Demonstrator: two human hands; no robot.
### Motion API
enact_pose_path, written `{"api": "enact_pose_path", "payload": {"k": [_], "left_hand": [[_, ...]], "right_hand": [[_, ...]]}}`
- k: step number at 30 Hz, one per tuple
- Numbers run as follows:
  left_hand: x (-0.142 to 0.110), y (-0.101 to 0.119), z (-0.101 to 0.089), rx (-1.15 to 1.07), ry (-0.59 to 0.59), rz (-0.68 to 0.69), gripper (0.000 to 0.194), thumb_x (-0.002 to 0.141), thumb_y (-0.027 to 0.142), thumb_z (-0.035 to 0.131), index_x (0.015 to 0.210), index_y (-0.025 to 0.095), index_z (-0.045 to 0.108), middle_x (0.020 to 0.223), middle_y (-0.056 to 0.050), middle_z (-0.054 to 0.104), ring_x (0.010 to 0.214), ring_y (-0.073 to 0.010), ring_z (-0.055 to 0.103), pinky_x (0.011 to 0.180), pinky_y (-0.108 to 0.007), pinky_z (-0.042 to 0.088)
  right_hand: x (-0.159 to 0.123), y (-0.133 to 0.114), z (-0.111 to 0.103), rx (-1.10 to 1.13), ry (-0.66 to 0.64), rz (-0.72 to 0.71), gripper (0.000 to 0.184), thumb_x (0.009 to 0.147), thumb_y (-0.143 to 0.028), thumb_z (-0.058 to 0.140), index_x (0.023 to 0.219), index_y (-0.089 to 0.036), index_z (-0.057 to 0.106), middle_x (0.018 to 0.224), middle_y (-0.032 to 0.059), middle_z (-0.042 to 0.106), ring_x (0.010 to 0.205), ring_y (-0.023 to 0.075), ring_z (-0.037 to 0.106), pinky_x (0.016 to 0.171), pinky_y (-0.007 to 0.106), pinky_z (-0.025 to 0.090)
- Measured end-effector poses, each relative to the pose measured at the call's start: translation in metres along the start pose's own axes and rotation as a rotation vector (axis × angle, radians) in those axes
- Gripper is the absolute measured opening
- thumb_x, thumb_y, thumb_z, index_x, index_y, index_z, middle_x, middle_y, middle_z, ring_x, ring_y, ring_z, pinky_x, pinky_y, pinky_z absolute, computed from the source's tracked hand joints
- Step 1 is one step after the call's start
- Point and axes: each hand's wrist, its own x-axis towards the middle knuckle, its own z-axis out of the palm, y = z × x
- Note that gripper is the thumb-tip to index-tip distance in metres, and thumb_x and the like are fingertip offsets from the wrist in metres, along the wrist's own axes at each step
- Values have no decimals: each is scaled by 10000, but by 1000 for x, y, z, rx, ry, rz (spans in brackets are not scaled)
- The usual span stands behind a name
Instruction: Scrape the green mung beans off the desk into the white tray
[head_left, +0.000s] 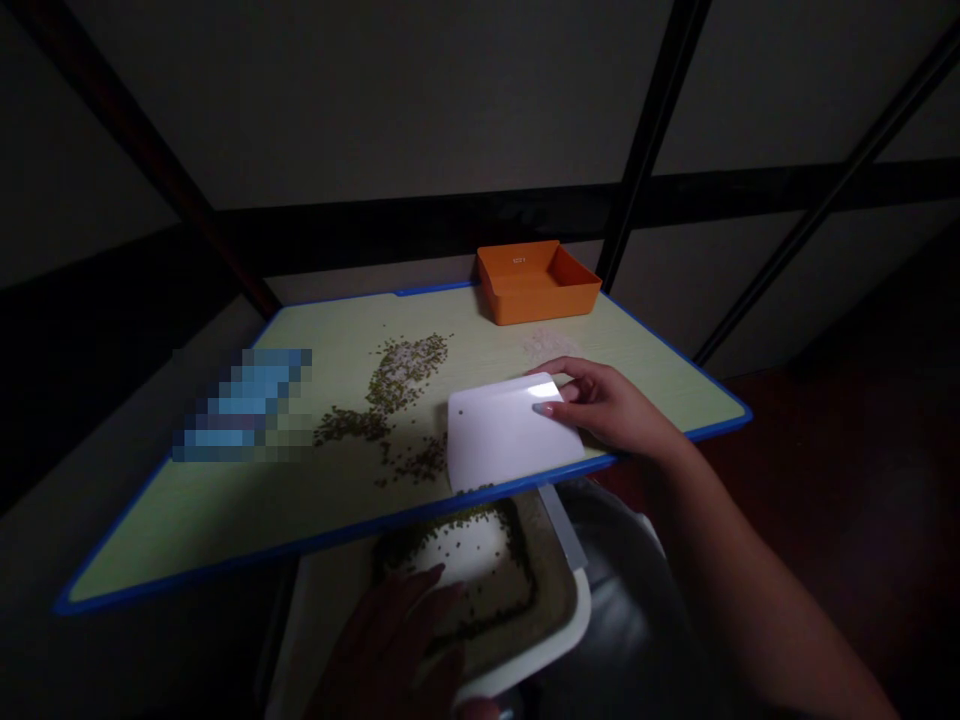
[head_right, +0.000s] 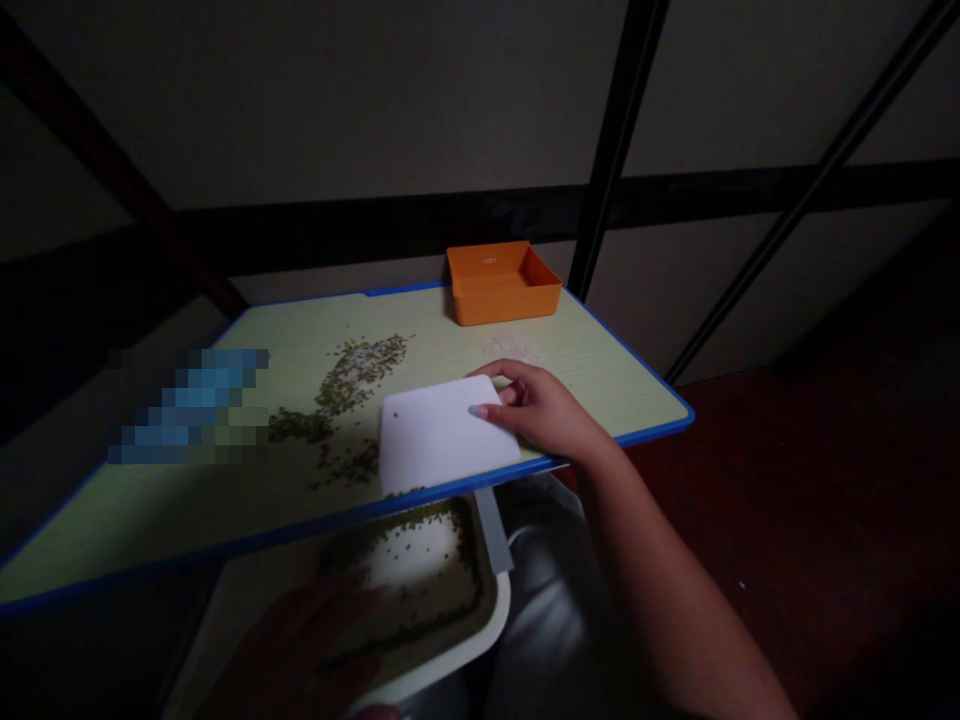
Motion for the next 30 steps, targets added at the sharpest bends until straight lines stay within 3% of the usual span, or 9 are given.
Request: {"api": "enact_pose_path", "payload": {"k": [2,4,8,12,15,19,24,30], "left_hand": [[0,0,0,14,3,25,308,752,535,715,965,316,679,1151,7,731,1133,-216,626,958,-354,525],[-1,1,0,45,49,28,376,760,558,704,1023,289,678,1149,-23,727,1147,-224,616,948,-356,523],[-3,3,-1,57,51,-174,472,829,541,619,1222,280,616,1311,-75,635,1287,-275,529,1042,-426,462],[-4,8,0,153,-21,-368,709,839,469,592,1474,234,381,1538,-155,405,1429,-347,370,1104,-515,398],[-3,13,4,206,-101,-479,831,857,505,522,1549,174,202,1632,-214,209,1487,-405,253,1094,-604,378],[1,17,11,225,-126,-492,889,862,529,480,1561,114,120,1655,-237,108,1495,-435,225,1078,-649,373],[6,16,15,234,-76,-483,870,875,538,452,1564,128,113,1658,-235,92,1484,-450,240,1072,-684,356],[7,13,11,207,-112,-467,876,878,566,441,1560,120,120,1649,-246,125,1480,-437,258,1099,-650,350]], "right_hand": [[-3,2,2,-18,31,-23,522,770,-329,764,1253,-219,600,586,-83,493,478,89,367,433,236,216],[-5,4,3,-58,62,-59,525,781,-309,743,1282,-227,612,618,-72,478,510,95,366,449,248,217],[-4,5,4,-131,88,-96,457,780,-295,729,1229,-232,670,661,-43,486,554,107,364,479,268,222],[-3,5,5,-153,100,-91,453,780,-296,718,1225,-226,673,660,-40,468,566,110,359,489,269,230],[-4,4,6,-155,98,-88,472,793,-286,693,1254,-199,651,647,-51,430,564,105,353,492,265,233],[-4,4,6,-148,91,-94,467,801,-280,682,1259,-197,640,634,-62,403,556,100,348,487,263,227],[-4,5,6,-144,92,-114,459,803,-275,678,1253,-194,637,637,-59,415,566,106,372,496,265,244],[-5,4,7,-153,97,-135,476,804,-281,671,1263,-169,621,657,-53,442,580,111,392,506,265,265]]}}
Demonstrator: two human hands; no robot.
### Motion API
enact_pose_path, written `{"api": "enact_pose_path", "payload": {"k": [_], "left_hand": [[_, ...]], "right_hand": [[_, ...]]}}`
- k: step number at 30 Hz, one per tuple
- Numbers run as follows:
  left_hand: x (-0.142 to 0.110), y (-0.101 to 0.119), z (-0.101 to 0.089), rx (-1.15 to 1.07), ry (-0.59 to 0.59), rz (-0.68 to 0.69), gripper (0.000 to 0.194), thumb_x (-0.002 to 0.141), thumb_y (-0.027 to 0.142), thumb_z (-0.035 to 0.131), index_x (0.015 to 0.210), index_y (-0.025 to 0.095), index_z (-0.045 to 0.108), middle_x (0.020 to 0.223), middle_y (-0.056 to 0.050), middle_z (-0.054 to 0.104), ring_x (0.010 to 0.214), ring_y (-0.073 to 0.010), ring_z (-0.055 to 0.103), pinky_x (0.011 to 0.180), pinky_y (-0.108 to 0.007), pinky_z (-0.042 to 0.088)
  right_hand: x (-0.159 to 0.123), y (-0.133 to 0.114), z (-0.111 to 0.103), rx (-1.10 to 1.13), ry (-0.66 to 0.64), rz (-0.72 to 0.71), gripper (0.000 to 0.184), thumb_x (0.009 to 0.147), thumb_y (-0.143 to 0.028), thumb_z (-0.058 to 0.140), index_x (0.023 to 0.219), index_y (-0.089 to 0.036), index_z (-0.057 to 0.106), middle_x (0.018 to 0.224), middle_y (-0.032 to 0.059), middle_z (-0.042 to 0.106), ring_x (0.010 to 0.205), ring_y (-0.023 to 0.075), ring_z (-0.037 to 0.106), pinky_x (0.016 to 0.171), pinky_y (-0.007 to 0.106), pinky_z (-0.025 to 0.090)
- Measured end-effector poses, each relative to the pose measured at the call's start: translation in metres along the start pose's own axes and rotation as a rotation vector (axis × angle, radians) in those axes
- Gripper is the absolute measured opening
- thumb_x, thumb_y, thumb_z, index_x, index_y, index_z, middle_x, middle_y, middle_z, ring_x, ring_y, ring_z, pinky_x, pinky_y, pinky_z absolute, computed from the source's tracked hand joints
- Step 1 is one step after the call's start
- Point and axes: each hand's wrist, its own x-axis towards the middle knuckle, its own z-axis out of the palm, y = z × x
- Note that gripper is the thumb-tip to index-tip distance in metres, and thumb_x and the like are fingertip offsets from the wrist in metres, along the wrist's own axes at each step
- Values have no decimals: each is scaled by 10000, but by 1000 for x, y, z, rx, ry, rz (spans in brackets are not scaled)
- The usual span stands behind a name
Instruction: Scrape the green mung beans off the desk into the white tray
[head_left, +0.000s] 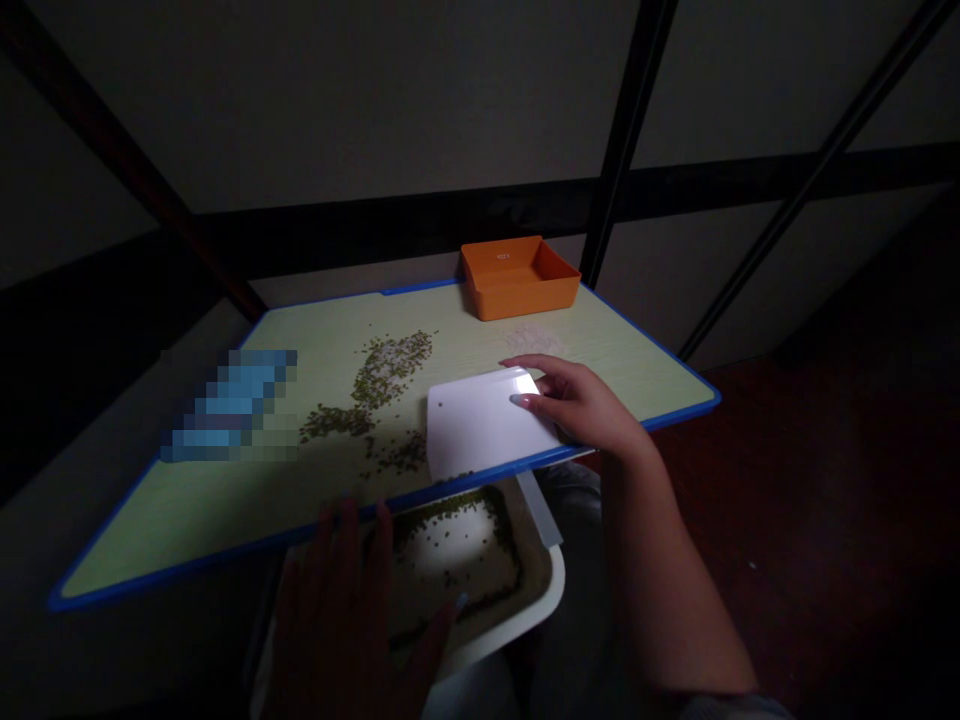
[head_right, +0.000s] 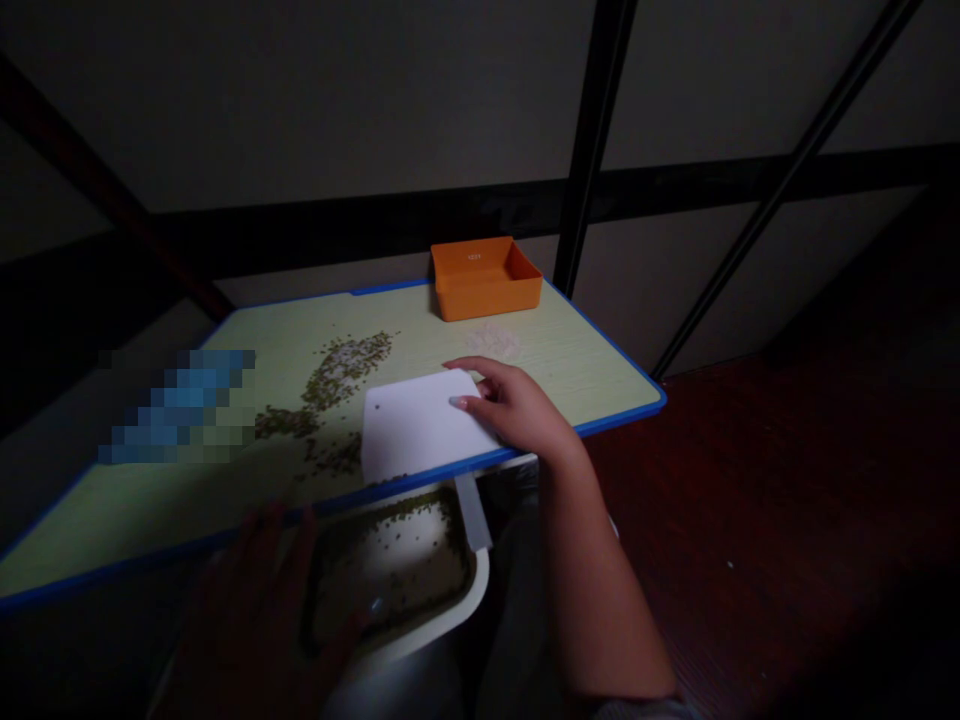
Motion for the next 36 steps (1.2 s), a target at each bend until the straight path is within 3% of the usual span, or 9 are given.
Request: {"api": "enact_pose_path", "payload": {"k": [4,10,15,22,28,31,36], "left_hand": [[1,2,-3,12,24,-12,854,890,563,397,1556,101,128,1628,-271,175,1453,-450,305,1058,-649,392],[-1,0,-4,19,-48,-24,905,876,578,451,1566,137,66,1650,-237,136,1500,-407,235,1115,-615,367],[-4,1,-3,30,-21,-9,923,872,618,434,1562,109,91,1642,-256,148,1500,-418,227,1093,-634,383],[-4,-1,0,22,-55,-26,970,849,633,472,1567,136,50,1665,-223,53,1521,-402,166,1119,-629,350],[-4,0,-2,17,-68,-34,967,849,633,471,1569,158,33,1668,-210,68,1531,-380,143,1135,-604,336],[-4,0,-3,23,-64,-22,955,853,616,476,1565,133,61,1655,-239,105,1527,-390,154,1122,-605,352],[-3,0,-3,36,-24,4,949,856,602,480,1558,97,91,1646,-261,117,1516,-408,176,1103,-613,369]], "right_hand": [[-1,0,-1,-15,0,2,485,807,-295,668,1271,-167,616,652,-55,444,573,110,392,503,263,262],[-1,3,-1,-34,14,-27,452,815,-300,668,1255,-202,640,658,-55,453,569,103,378,509,265,259],[-3,2,1,-47,35,-23,471,821,-297,672,1276,-181,638,679,-46,477,590,106,400,522,266,279],[-7,-3,12,64,13,7,502,832,-280,682,1315,-171,605,641,-61,441,564,103,375,494,258,246],[-9,-3,16,163,-25,4,447,817,-297,705,1245,-200,623,609,-71,449,522,97,367,464,243,232],[-9,-1,15,240,70,3,456,791,-319,721,1217,-205,608,599,-69,506,513,103,420,470,237,285],[-8,0,12,201,458,-19,447,817,-313,662,1246,-247,554,667,-27,606,589,163,564,538,294,439]]}}
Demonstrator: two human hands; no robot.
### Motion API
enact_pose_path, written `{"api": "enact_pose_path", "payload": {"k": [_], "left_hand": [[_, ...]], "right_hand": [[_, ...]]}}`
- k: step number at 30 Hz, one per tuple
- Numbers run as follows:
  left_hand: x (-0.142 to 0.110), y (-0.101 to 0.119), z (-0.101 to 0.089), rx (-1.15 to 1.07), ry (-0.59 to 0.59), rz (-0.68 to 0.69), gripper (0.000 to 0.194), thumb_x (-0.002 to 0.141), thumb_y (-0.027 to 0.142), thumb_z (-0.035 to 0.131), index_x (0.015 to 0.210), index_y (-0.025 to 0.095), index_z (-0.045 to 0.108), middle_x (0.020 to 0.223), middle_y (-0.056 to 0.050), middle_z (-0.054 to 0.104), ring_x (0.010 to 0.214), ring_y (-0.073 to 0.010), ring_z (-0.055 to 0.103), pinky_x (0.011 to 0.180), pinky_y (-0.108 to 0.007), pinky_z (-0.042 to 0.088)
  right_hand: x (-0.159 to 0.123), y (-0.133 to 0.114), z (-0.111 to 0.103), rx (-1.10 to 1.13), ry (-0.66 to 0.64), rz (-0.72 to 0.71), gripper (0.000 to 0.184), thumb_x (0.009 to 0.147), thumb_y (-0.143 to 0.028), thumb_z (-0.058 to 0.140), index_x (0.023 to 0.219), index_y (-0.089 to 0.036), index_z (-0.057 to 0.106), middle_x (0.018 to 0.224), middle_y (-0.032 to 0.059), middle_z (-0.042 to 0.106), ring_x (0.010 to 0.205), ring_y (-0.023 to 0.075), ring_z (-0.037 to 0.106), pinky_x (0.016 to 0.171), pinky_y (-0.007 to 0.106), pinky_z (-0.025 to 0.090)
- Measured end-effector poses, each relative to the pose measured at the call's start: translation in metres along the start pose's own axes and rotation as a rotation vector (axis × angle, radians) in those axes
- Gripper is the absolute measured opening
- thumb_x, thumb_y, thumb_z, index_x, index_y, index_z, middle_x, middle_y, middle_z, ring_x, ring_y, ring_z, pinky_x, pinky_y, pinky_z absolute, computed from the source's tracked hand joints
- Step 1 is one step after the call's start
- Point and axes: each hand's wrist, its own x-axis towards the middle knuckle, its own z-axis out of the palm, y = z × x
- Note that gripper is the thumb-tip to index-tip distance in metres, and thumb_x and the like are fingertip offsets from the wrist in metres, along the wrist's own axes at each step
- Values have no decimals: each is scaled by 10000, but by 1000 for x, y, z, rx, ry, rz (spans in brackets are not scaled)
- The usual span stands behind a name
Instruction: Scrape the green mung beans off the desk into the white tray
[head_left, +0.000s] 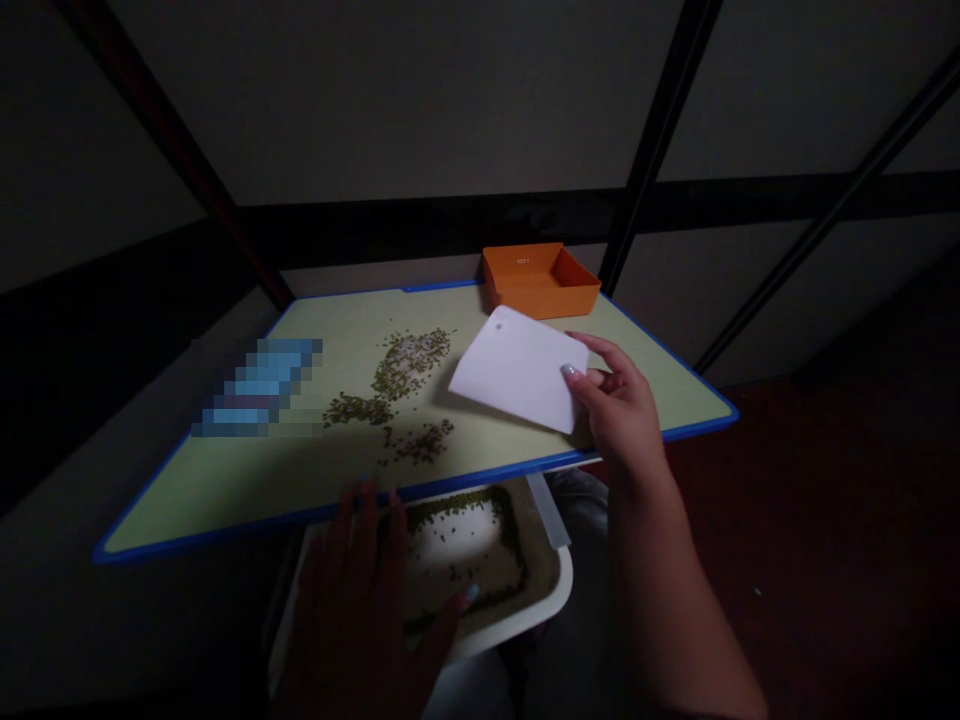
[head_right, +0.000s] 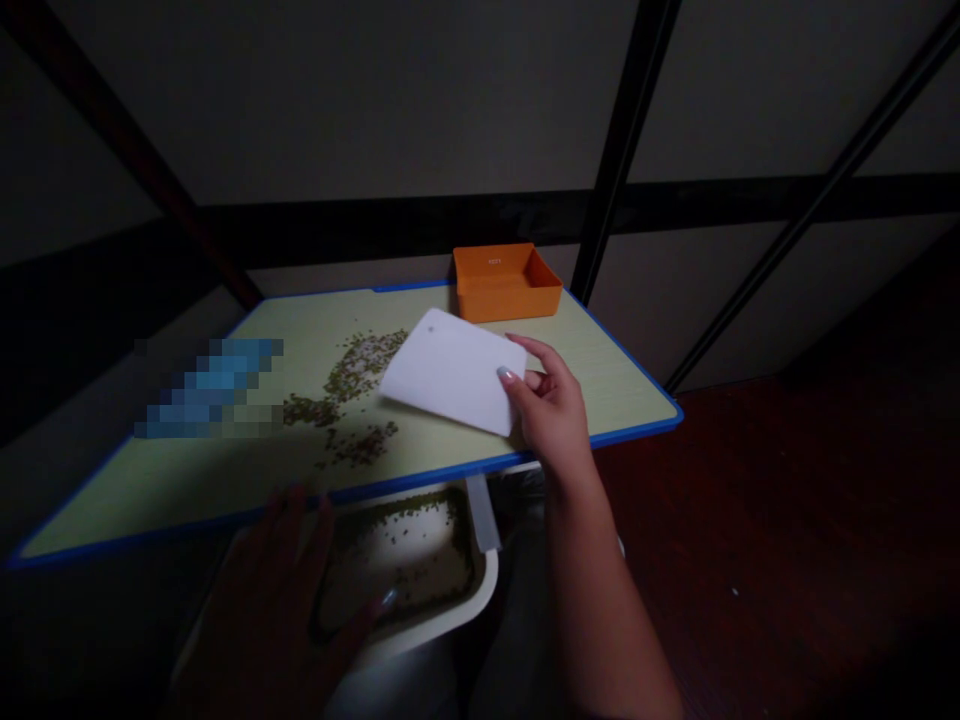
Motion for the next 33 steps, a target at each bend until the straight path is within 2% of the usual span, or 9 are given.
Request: {"api": "enact_pose_path", "payload": {"k": [2,4,9,17,23,28,33], "left_hand": [[1,1,-2,-13,4,8,924,865,595,467,1559,108,99,1654,-246,89,1516,-412,169,1104,-614,368],[3,2,-4,-23,-12,3,894,874,580,460,1560,128,110,1664,-226,52,1516,-416,168,1102,-606,375],[5,3,-3,-17,-15,-9,886,863,575,476,1566,171,118,1676,-187,-18,1501,-437,201,1072,-606,401],[5,-1,-5,-54,-13,-3,879,857,558,502,1570,226,109,1683,-149,-30,1497,-436,218,1060,-606,418],[5,2,-6,-28,15,-5,881,858,578,503,1565,198,139,1678,-178,4,1491,-433,241,1057,-593,423],[3,2,-2,-20,46,-10,914,834,591,524,1554,147,178,1664,-214,83,1486,-421,266,1071,-580,411],[-2,0,-1,-5,100,20,953,815,576,547,1534,58,195,1636,-265,161,1492,-413,259,1085,-550,408]], "right_hand": [[-1,-1,-1,-24,117,-4,447,840,-309,639,1268,-250,527,723,4,649,641,192,616,570,326,488],[-2,-3,-2,-47,165,-16,458,856,-311,625,1292,-248,499,765,26,673,677,208,644,588,344,512],[-3,-2,-1,-75,167,-17,454,857,-314,630,1286,-244,501,763,25,668,681,211,640,589,346,515],[-1,4,-1,-106,122,-25,441,860,-334,626,1276,-252,504,760,20,657,707,215,639,611,350,518],[-4,2,-1,-92,119,-25,441,839,-339,658,1253,-247,536,737,19,670,659,207,632,594,352,519],[-7,0,4,-55,131,3,543,810,-358,704,1306,-220,533,749,31,718,691,222,679,620,354,541],[-12,-3,8,-39,118,-12,374,783,-343,737,1120,-221,632,901,71,754,765,217,695,627,327,536]]}}
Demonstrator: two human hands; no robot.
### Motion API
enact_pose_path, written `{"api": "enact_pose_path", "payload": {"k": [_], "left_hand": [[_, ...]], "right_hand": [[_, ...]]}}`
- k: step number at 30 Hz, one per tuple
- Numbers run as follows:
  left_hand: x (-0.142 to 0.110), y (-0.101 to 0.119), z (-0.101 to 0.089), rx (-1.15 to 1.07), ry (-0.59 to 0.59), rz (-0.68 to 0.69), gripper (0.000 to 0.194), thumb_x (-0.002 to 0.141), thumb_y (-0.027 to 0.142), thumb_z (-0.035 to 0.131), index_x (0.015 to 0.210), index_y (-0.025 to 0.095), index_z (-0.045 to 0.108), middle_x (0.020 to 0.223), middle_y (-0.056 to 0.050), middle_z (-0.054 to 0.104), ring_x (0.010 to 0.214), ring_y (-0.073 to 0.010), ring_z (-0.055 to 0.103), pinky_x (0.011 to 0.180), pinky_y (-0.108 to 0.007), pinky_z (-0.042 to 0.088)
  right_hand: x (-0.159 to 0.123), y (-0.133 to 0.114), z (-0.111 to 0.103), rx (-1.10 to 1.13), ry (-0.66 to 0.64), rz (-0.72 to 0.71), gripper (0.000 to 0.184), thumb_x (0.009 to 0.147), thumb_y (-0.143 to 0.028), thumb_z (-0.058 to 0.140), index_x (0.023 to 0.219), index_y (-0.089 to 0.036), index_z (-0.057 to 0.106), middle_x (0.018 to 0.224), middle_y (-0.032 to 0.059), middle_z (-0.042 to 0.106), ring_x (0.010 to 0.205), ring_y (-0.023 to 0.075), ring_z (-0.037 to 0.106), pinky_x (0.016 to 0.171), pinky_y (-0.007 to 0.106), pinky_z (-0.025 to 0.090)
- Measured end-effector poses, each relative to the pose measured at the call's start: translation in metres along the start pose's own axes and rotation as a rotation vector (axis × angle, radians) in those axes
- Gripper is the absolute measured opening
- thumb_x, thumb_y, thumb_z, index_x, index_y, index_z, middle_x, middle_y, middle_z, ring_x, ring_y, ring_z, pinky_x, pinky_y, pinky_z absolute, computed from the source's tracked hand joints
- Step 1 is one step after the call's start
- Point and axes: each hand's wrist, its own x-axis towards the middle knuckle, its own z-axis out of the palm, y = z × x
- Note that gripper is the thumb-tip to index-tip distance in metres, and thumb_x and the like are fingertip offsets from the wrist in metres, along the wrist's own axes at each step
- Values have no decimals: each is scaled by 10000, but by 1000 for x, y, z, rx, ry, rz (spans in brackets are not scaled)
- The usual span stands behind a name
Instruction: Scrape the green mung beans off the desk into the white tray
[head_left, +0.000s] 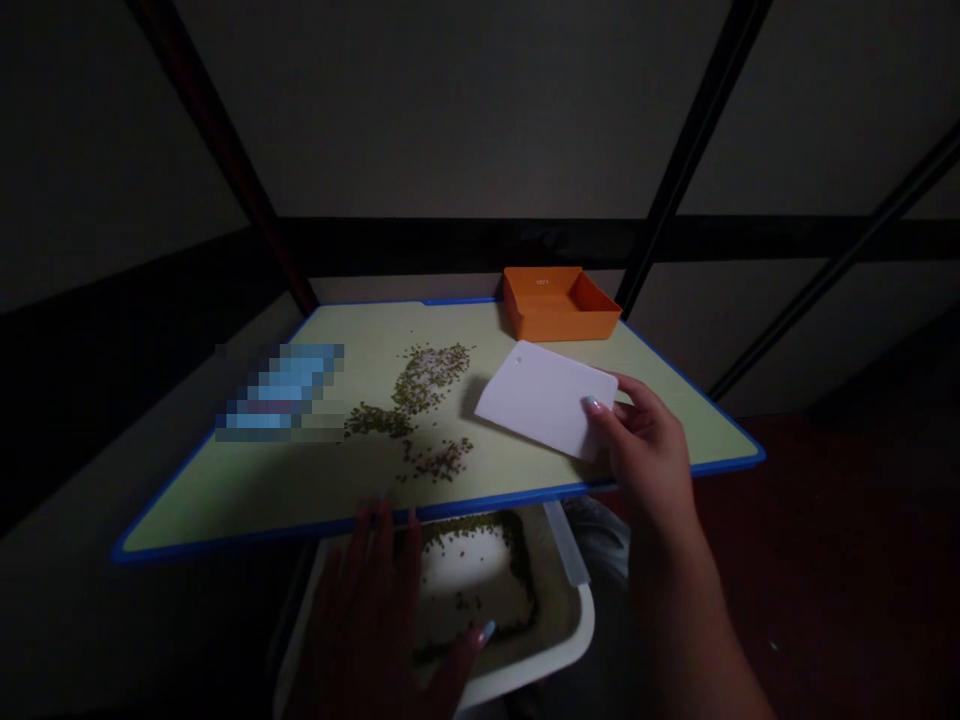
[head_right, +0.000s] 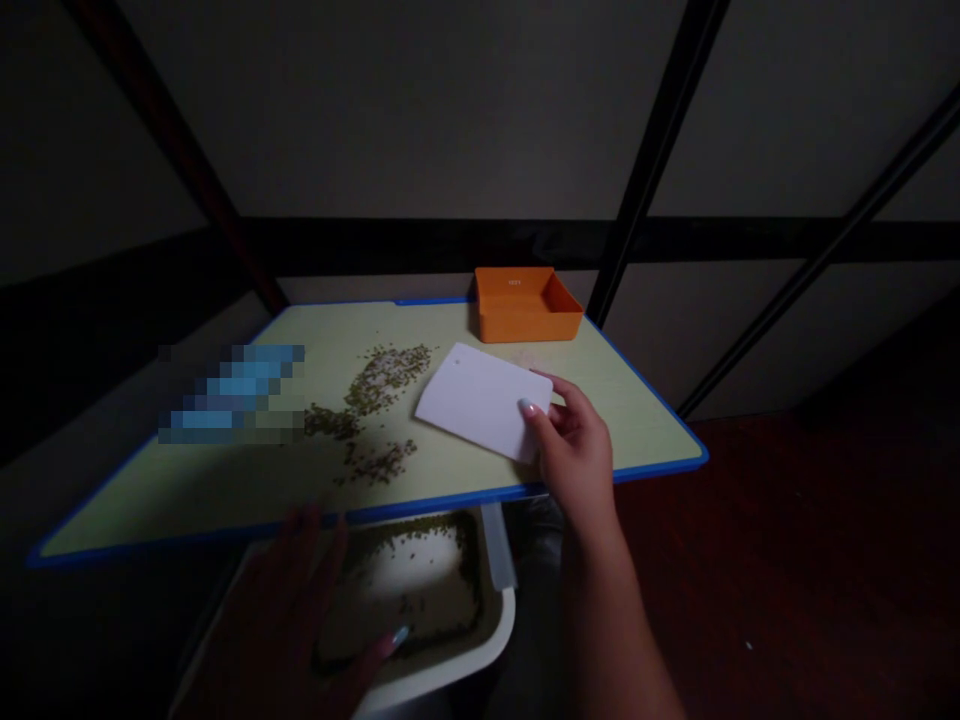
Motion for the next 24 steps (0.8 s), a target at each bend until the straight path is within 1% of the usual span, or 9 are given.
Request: {"api": "enact_pose_path", "payload": {"k": [2,6,10,12,15,18,22,24], "left_hand": [[-1,0,-1,0,-6,-8,948,812,581,552,1528,60,214,1626,-272,192,1494,-407,260,1084,-547,412],[1,1,-2,6,-22,-7,918,814,578,548,1525,85,238,1607,-266,256,1513,-387,219,1089,-545,404],[0,1,1,20,10,13,940,805,605,547,1499,33,275,1573,-298,307,1526,-386,171,1089,-541,382],[-1,1,2,11,22,9,927,804,587,558,1492,29,285,1554,-302,340,1527,-381,170,1099,-536,362],[-1,1,1,-4,28,-1,892,804,557,573,1493,60,298,1533,-279,389,1526,-365,185,1116,-523,337],[0,2,-1,-12,27,-10,877,807,564,569,1482,62,319,1511,-262,432,1519,-352,216,1126,-501,329],[0,4,-2,-10,36,-16,867,805,586,566,1462,63,351,1507,-261,442,1499,-361,268,1115,-499,341],[0,5,-2,-10,36,-24,863,808,595,560,1458,65,357,1518,-263,426,1498,-369,267,1108,-508,344]], "right_hand": [[-4,-4,0,-21,-26,-10,328,793,-325,729,1096,-236,640,927,69,752,752,206,690,604,313,529],[-13,-12,0,-77,-125,-12,268,806,-305,718,1060,-249,655,865,51,739,713,196,681,541,291,508],[-18,-10,3,-88,-196,30,257,809,-318,729,1050,-253,667,812,38,730,709,194,682,513,274,490],[-19,-6,5,-103,-206,47,250,809,-320,735,1042,-251,675,805,35,729,699,186,678,513,269,486],[-19,-3,4,-137,-221,63,266,810,-342,741,1050,-245,678,801,38,726,661,175,660,486,257,460],[-18,-4,2,-148,-212,78,285,797,-363,756,1041,-239,675,775,35,717,624,163,638,461,243,429],[-18,-6,3,-128,-204,107,261,788,-353,756,1004,-238,665,724,23,702,592,155,615,451,233,411],[-18,-6,6,-116,-218,113,259,788,-339,756,1006,-237,659,718,20,701,586,151,606,450,231,403]]}}
